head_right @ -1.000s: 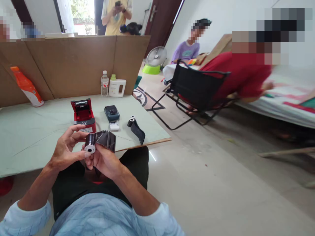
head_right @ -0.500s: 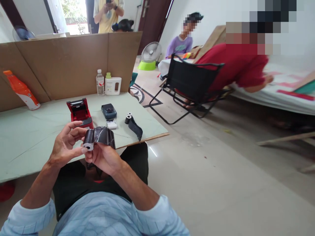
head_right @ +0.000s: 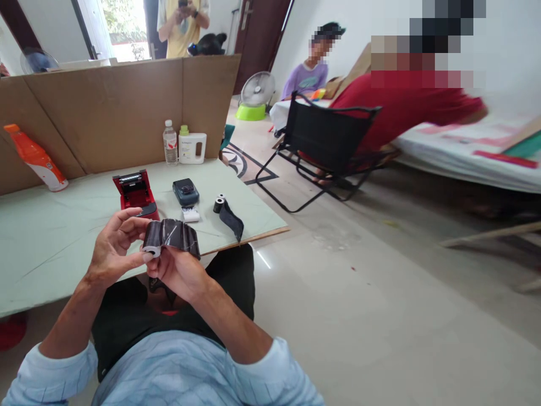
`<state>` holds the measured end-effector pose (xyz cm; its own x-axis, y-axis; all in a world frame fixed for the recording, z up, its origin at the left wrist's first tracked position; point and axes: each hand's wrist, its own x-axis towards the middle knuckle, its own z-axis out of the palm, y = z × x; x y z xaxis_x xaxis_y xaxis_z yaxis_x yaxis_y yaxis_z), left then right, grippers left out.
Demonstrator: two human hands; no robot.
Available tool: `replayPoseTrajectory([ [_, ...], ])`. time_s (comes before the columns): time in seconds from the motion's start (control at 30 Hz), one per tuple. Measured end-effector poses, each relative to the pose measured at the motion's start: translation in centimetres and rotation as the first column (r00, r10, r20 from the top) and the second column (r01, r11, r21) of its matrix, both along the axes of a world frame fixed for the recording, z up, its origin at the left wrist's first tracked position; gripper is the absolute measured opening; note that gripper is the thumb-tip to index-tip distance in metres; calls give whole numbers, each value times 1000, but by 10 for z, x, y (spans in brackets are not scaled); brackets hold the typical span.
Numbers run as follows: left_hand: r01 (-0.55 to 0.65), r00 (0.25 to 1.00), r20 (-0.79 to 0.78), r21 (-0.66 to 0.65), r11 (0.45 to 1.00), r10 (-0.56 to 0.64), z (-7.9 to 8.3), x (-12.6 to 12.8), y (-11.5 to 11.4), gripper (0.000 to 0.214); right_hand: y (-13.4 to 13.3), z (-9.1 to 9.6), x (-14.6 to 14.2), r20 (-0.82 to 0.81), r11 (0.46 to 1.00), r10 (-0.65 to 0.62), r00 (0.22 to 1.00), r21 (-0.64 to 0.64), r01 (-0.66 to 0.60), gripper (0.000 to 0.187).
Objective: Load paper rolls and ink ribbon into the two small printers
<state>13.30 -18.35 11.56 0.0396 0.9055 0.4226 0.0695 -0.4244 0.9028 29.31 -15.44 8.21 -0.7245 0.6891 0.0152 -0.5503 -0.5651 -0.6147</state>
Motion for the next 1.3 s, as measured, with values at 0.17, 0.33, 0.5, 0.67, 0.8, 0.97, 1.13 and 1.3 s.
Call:
replayPoseTrajectory([
  [0.17, -107, 916, -346, 273, 956, 201, 3, -5, -7, 77, -11, 0, 2, -26, 987, -152, 988, 56, 153, 26],
  [0.33, -46, 679, -572, 592, 805, 460, 7, -4, -15, 65, -17, -17, 3, -48, 948, -271, 961, 163, 275, 37],
  [0.5, 74, 618, -619, 660, 747, 485, 4, -1, -18, 57, -19, -25, 1, 61, 897, -376, 925, 274, 346, 40],
  [0.67, 86, 660, -621, 622, 778, 423, 1, -4, -20, 56, -29, -20, 2, 124, 888, -373, 919, 335, 315, 61],
  [0.8, 28, 679, -599, 599, 801, 424, -1, -5, -22, 56, -31, -21, 1, 205, 865, -436, 876, 363, 346, 40],
  [0.97, -1, 712, -560, 603, 797, 424, -7, -1, -24, 54, -21, -28, -4, 158, 859, -476, 865, 294, 419, 35],
  [1.13, 40, 735, -538, 641, 766, 413, -8, 7, -25, 57, -18, -31, -4, 44, 915, -365, 930, 199, 350, 38],
  [1.3, -45, 776, -495, 575, 817, 392, -11, 13, -31, 64, -15, -33, 7, 106, 916, -360, 927, 229, 329, 37],
])
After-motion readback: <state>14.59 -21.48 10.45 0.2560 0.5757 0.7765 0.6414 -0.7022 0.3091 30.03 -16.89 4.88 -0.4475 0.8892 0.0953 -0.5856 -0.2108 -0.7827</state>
